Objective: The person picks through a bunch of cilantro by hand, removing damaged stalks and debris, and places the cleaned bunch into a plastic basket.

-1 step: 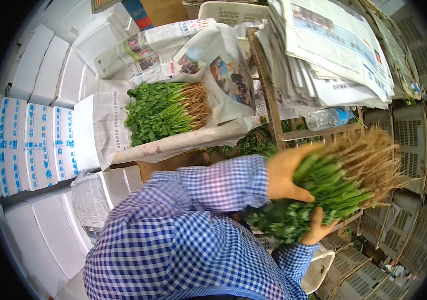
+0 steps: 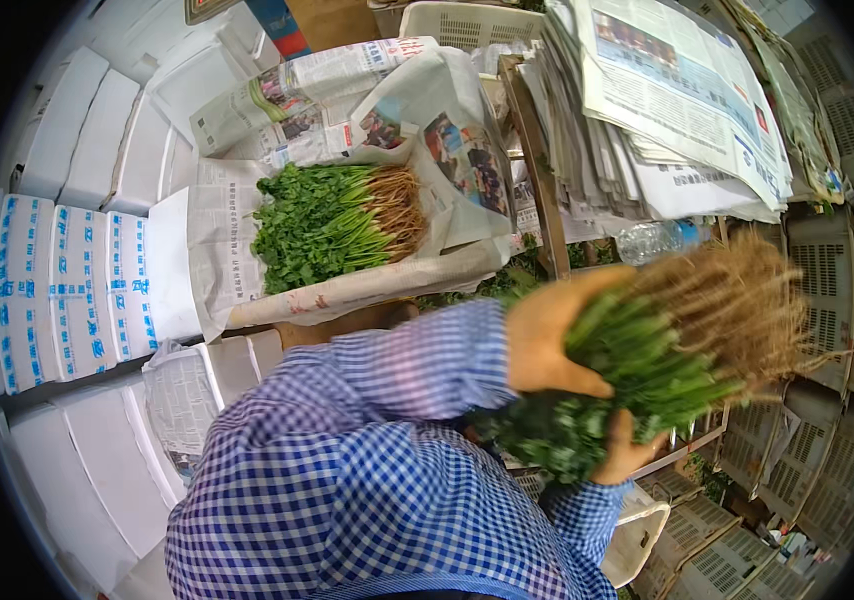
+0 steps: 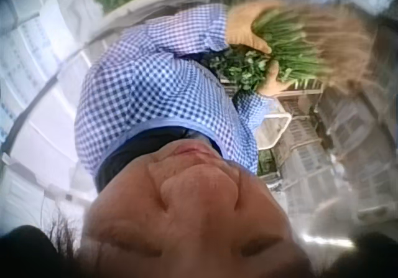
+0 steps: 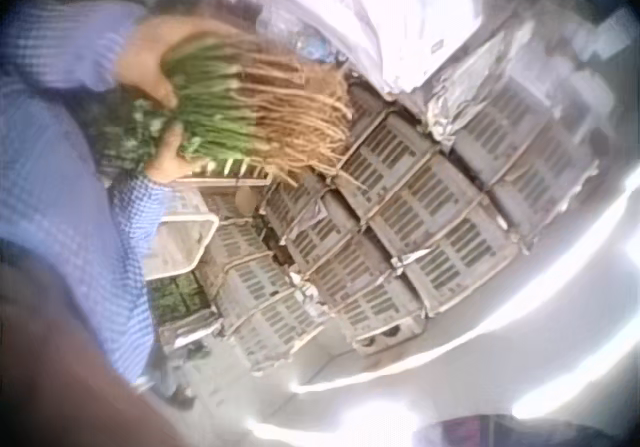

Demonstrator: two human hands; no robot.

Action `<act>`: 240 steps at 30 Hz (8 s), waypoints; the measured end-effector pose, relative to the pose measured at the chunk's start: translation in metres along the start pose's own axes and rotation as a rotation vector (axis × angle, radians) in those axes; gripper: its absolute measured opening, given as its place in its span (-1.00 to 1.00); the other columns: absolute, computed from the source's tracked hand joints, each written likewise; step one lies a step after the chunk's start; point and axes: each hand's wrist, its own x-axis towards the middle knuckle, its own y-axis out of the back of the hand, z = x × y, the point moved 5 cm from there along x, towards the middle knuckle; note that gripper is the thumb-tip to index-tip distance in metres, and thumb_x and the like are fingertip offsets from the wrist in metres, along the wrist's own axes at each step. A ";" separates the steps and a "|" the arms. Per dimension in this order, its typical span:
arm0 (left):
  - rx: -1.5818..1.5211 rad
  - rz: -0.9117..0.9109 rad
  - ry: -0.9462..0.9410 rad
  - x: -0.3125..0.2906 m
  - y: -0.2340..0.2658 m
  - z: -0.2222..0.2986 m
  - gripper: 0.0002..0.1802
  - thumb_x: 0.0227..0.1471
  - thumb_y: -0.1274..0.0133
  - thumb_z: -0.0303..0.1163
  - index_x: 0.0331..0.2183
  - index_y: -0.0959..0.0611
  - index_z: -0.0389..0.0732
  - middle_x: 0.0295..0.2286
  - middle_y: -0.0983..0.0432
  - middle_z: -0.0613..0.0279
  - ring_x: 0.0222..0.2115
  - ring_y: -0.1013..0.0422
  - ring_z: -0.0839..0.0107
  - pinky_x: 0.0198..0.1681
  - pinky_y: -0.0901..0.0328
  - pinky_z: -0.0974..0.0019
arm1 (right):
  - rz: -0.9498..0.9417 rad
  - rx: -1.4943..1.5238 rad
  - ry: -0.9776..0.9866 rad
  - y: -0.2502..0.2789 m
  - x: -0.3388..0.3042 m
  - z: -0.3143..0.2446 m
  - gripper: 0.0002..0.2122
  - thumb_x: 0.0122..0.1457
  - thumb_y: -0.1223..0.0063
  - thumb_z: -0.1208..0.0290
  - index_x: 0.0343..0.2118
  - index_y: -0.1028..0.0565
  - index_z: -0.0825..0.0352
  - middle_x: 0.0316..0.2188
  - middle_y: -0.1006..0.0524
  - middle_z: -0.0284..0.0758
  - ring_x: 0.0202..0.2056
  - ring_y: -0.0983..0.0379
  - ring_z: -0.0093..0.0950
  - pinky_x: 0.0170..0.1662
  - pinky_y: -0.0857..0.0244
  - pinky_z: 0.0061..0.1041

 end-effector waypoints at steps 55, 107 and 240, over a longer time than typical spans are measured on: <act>1.228 0.083 0.365 -0.144 0.346 -0.056 -0.12 -0.05 -0.30 -0.09 0.26 -0.36 -0.06 0.24 -0.26 -0.04 0.29 -0.09 -0.13 0.37 0.08 -0.18 | -1.257 -1.879 -0.149 -0.373 0.032 0.325 -0.59 0.32 0.01 0.07 0.10 -0.44 0.22 -0.11 -0.63 -0.16 -0.06 -0.57 -0.15 0.01 -0.44 -0.19; 0.503 0.772 0.497 -0.131 0.362 -0.064 -0.63 0.34 0.07 -0.27 0.07 -0.61 -0.18 -0.36 -0.57 0.21 -0.74 -0.05 0.74 -0.73 0.05 0.56 | -0.289 -1.158 -0.470 0.008 -0.066 0.235 -0.69 0.27 0.00 0.15 -0.02 -0.54 0.17 -0.22 -0.65 -0.18 -0.18 -0.59 -0.16 -0.06 -0.45 -0.24; 0.617 -1.669 1.257 -0.358 -0.602 -0.440 -0.40 0.44 0.48 -0.10 0.09 -0.59 -0.18 0.17 -0.39 0.02 0.24 -0.21 0.06 0.39 -0.02 0.09 | 0.732 -0.973 -0.750 0.458 -0.215 0.239 -0.09 0.02 -0.31 -0.02 0.40 -0.03 -0.05 0.46 0.24 -0.12 0.44 0.43 0.07 0.44 0.43 0.05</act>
